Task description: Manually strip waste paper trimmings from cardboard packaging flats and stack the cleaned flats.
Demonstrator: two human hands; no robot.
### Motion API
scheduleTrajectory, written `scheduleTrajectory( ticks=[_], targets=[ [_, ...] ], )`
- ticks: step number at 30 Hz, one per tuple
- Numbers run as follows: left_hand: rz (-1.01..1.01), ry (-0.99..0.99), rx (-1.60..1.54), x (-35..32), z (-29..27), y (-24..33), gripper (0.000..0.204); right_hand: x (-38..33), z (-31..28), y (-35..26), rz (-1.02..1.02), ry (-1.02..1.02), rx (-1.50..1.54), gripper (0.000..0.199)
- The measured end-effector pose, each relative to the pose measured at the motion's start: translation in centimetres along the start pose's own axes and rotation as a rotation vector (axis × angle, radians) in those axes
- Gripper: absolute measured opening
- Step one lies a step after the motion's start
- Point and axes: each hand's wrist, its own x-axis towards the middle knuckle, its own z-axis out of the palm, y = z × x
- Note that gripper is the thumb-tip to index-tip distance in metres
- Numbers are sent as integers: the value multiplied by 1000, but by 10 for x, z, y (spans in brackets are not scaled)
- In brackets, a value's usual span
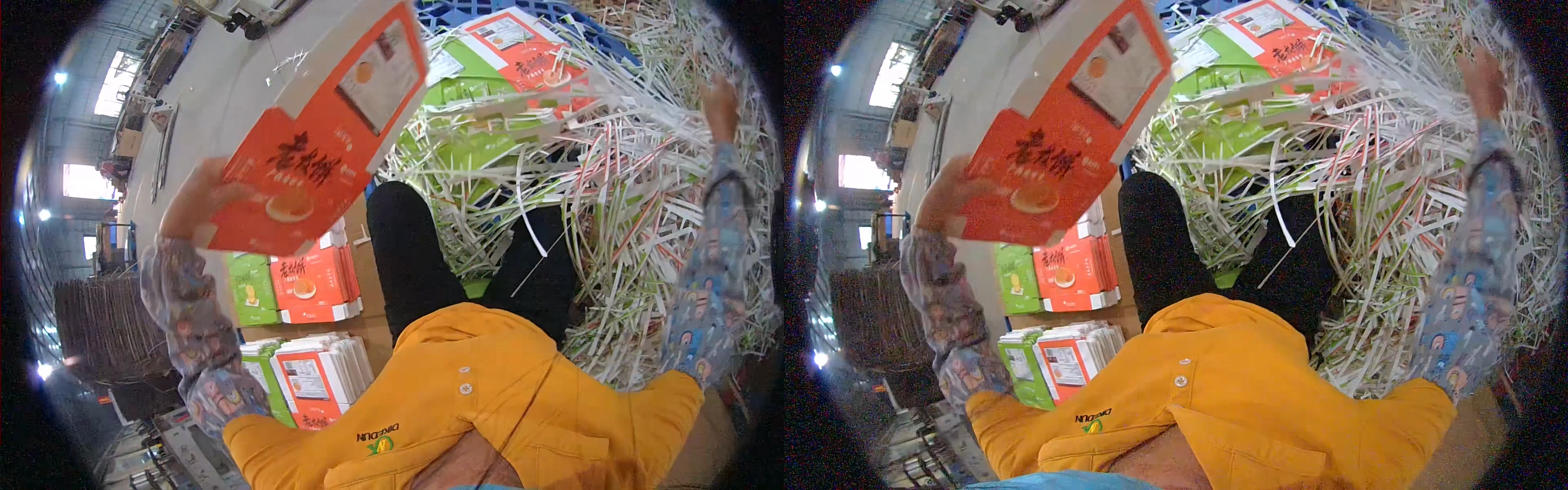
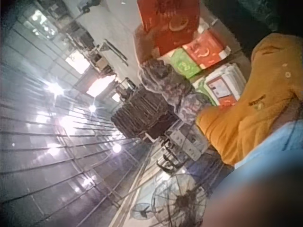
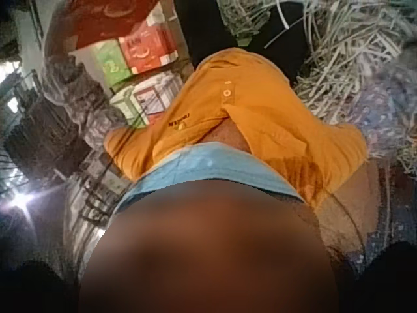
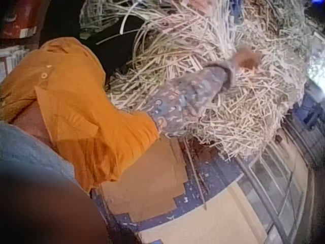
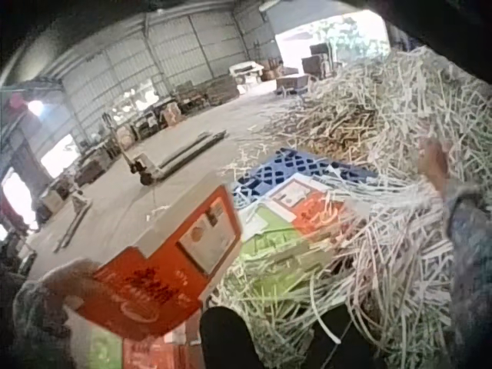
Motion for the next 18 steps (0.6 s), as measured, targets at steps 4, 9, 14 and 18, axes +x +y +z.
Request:
scheduleTrajectory(
  ticks=[4,9,14,18],
  targets=[
    [281,-36,-26,74,20,-43,23,-9,-124,-118,-188,-27,633,31],
    [498,68,153,130,67,-74,22,-47,-148,-211,-93,-344,1103,43],
    [637,65,232,193,128,-116,20,-85,-102,-240,71,-495,1292,64],
    [471,17,307,174,156,-71,18,-90,-93,-269,71,-489,1317,72]
  ],
)
